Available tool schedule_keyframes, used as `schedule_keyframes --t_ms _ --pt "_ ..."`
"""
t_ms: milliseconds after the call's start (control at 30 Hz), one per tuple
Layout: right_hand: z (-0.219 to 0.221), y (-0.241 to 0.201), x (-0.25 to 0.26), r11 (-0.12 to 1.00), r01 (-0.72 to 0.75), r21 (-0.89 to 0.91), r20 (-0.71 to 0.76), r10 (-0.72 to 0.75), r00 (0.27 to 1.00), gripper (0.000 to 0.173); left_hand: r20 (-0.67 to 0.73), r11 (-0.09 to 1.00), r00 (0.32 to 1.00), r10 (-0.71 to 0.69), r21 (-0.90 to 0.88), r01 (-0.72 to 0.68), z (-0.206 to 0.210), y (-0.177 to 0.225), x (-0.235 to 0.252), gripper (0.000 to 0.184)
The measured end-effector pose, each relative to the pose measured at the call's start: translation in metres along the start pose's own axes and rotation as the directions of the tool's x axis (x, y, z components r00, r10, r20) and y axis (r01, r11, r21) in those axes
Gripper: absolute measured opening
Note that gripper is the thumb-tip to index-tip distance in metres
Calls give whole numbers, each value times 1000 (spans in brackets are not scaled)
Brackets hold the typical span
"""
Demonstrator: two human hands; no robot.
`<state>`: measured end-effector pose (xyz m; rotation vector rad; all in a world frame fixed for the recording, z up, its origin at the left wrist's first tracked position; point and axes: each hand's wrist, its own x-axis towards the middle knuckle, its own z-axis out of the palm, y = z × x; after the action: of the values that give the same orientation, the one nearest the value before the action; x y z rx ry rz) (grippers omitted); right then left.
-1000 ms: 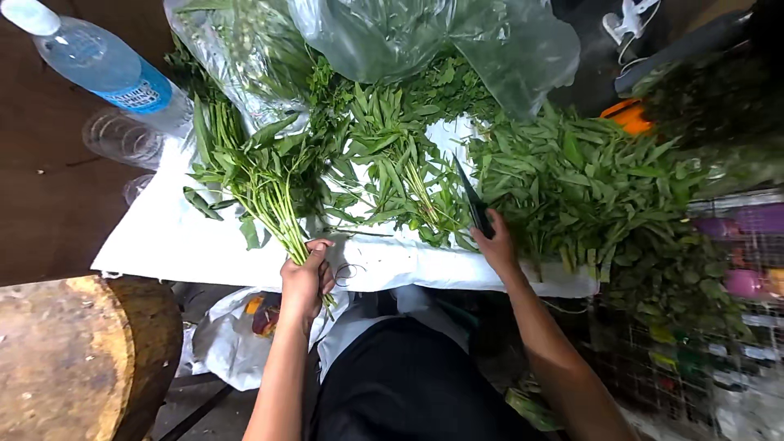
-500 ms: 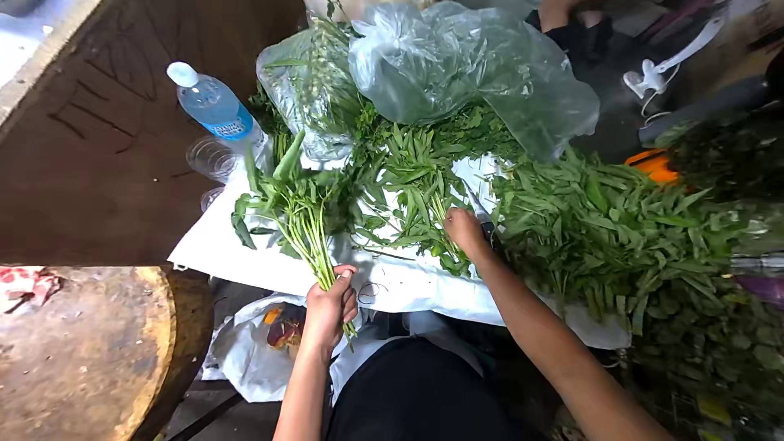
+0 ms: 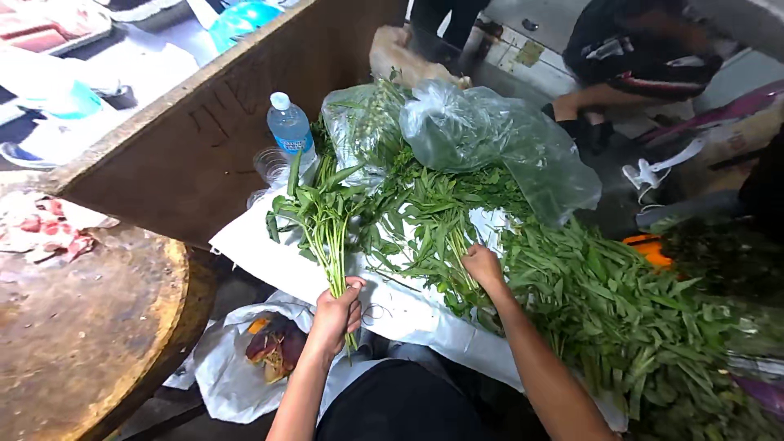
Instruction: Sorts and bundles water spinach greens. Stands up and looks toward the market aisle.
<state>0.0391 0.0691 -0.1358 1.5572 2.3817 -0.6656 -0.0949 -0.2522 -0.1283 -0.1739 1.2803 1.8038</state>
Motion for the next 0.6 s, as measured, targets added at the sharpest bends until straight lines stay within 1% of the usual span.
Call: schedule_keyframes --t_ms 67,133,200,267,367,467,500,567,600 --pt "-5 5 -13 991 28 127 -96 -16 995 27 6 1000 1000 -2 -22 2 0 -1 -1 18" --pt "0 12 -20 968 49 248 -153 -10 988 27 6 999 1000 -6 -33 7 2 -4 -1 18" --pt "8 21 -22 939 53 339 -175 8 984 25 0 999 1000 -22 -29 22 5 -7 0 18" --pt "16 34 -20 893 94 441 -179 -16 984 23 0 999 999 -44 -11 44 7 -9 -1 18" --pt "15 37 -26 777 210 593 -236 -81 968 22 4 998 998 -64 23 64 9 -9 -2 18" --pt "9 39 -25 708 215 673 -212 -93 973 18 11 996 997 -72 44 72 11 -12 -3 19" --pt "5 41 -28 676 254 691 -236 -121 964 19 16 996 997 -74 52 73 12 -12 -3 19" --pt "-7 41 -33 546 436 715 -364 -242 900 27 25 997 998 -60 55 59 15 -10 -1 19" --pt "-8 40 -35 465 493 735 -407 -279 870 30 27 997 998 -58 54 57 16 -11 -2 19"
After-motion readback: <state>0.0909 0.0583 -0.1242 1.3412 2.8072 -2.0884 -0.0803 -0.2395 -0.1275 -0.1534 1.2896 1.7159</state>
